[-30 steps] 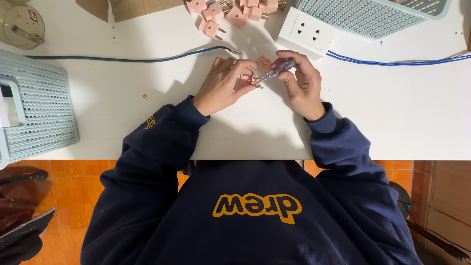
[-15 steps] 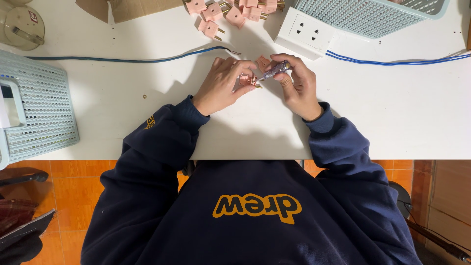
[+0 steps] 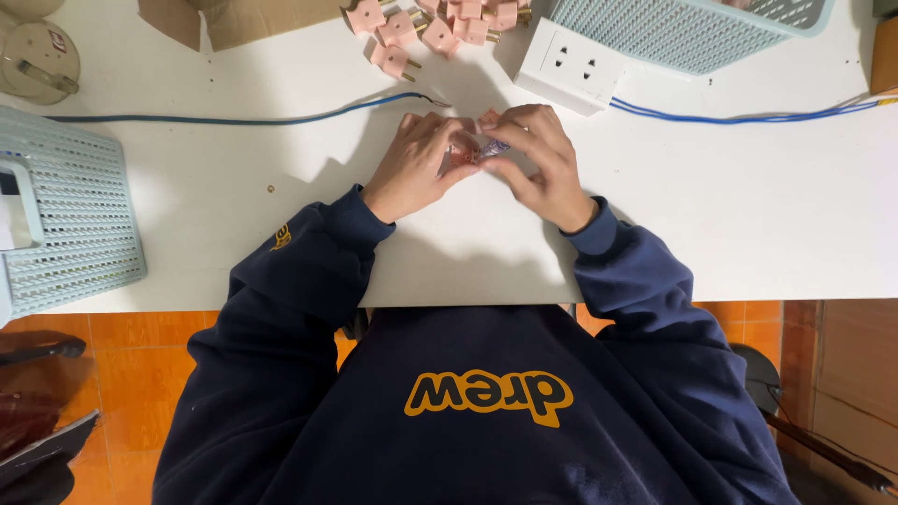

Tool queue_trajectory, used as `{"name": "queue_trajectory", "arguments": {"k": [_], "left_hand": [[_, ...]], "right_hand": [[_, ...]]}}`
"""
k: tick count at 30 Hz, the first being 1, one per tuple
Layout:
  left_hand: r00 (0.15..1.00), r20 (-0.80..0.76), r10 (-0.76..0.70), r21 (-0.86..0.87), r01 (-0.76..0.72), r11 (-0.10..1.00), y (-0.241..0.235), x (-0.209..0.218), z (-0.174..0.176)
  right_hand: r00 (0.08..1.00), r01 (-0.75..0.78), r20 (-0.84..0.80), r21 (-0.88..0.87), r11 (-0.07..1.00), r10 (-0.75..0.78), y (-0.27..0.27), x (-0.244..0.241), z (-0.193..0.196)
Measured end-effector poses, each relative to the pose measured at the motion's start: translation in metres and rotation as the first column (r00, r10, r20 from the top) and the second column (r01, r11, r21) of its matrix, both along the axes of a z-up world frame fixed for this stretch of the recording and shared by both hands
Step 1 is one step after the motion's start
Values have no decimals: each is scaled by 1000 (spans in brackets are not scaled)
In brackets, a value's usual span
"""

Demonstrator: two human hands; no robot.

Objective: Assembling small electrical plug components by inserting metal pins into plastic housings and securing them with a screwdriver.

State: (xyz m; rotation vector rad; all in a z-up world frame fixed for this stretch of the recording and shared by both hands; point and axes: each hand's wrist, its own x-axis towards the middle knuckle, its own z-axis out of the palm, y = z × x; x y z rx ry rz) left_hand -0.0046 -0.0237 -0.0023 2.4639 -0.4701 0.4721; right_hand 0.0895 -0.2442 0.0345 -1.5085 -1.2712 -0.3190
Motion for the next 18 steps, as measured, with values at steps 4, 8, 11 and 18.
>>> {"name": "queue_trajectory", "arguments": {"k": [4, 8, 11, 18], "left_hand": [[998, 59, 13, 42, -15, 999, -1, 0, -6], [998, 64, -5, 3, 5, 1000, 1, 3, -10], [999, 46, -4, 22, 3, 1000, 1, 2, -3], [1000, -17, -16, -12, 16, 1000, -1, 3, -6]], "right_hand": [[998, 48, 33, -3, 999, -48, 2, -4, 11], [995, 71, 65, 41, 997, -73, 0, 4, -8], [996, 60, 70, 46, 997, -63, 5, -4, 5], [988, 70, 134, 69, 995, -79, 3, 2, -11]]}}
